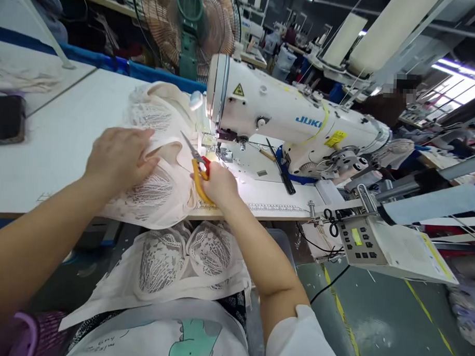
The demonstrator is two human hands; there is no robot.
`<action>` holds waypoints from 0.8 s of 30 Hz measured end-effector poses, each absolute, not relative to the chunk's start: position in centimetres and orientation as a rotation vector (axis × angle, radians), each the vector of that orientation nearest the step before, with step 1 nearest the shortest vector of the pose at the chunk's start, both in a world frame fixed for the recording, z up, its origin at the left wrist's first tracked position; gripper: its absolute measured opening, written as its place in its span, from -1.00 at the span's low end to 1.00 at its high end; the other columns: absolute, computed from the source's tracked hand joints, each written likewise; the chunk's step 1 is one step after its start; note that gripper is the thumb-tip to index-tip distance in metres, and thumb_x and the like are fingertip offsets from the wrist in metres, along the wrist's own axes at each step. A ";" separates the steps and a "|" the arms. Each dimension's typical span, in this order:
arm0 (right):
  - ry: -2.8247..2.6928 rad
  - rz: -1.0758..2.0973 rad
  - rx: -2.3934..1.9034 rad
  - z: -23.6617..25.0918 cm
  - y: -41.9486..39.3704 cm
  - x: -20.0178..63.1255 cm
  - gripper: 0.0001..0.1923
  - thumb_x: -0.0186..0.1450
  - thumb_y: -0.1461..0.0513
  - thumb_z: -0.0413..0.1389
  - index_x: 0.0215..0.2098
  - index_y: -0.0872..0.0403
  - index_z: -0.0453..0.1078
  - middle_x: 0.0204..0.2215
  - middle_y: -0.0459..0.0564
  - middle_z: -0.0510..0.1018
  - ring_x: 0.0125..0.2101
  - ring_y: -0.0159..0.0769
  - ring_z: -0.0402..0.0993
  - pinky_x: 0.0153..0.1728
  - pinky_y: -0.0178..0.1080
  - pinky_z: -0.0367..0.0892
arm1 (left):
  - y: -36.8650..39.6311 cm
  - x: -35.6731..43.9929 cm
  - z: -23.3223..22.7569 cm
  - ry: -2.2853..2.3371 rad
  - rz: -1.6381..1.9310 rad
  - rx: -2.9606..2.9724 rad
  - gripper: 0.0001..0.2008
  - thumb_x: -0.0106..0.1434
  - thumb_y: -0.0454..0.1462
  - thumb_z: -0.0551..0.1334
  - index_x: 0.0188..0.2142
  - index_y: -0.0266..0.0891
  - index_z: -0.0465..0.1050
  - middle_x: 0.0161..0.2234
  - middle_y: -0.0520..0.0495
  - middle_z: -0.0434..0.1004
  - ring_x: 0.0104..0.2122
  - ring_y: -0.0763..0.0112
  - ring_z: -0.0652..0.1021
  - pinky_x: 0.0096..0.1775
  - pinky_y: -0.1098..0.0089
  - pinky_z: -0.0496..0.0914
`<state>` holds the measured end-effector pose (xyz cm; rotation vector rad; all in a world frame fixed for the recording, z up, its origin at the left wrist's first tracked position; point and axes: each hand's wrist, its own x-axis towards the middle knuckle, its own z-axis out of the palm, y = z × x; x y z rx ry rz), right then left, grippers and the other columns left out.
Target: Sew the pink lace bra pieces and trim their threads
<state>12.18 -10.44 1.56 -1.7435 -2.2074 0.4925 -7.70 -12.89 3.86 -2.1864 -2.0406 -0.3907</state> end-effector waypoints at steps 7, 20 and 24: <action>-2.314 0.492 -1.807 1.3 -7.8 8.5 -0.81 0.18 0.33 0.15 -0.23 0.11 0.30 -0.31 0.08 0.50 -0.29 -0.16 0.46 -0.38 -0.29 0.25 | -14.6 -11.2 2.5 -2.110 -0.508 -2.130 -0.52 0.38 -0.22 -0.17 0.05 -0.47 0.35 -0.08 -0.24 0.44 -0.01 0.11 0.41 -0.01 0.22 0.31; -2.293 0.661 -1.832 1.0 -6.7 6.6 -0.87 0.17 0.30 0.18 -0.34 0.11 0.30 -0.38 0.02 0.47 -0.38 -0.22 0.44 -0.50 -0.32 0.22 | -21.6 -13.7 -1.1 -2.061 -1.097 -1.806 -0.75 0.21 -0.17 0.10 -0.24 -0.17 0.50 -0.33 0.02 0.54 -0.30 0.38 0.54 -0.33 0.47 0.38; -2.312 0.759 -1.781 1.8 -6.3 7.5 -0.93 0.16 0.37 0.15 -0.43 0.14 0.32 -0.47 0.02 0.45 -0.39 -0.19 0.45 -0.51 -0.32 0.22 | -23.0 -15.7 -1.1 -2.079 -1.127 -1.787 -0.76 0.21 -0.13 0.11 -0.28 -0.17 0.49 -0.38 0.02 0.50 -0.40 0.40 0.49 -0.46 0.46 0.33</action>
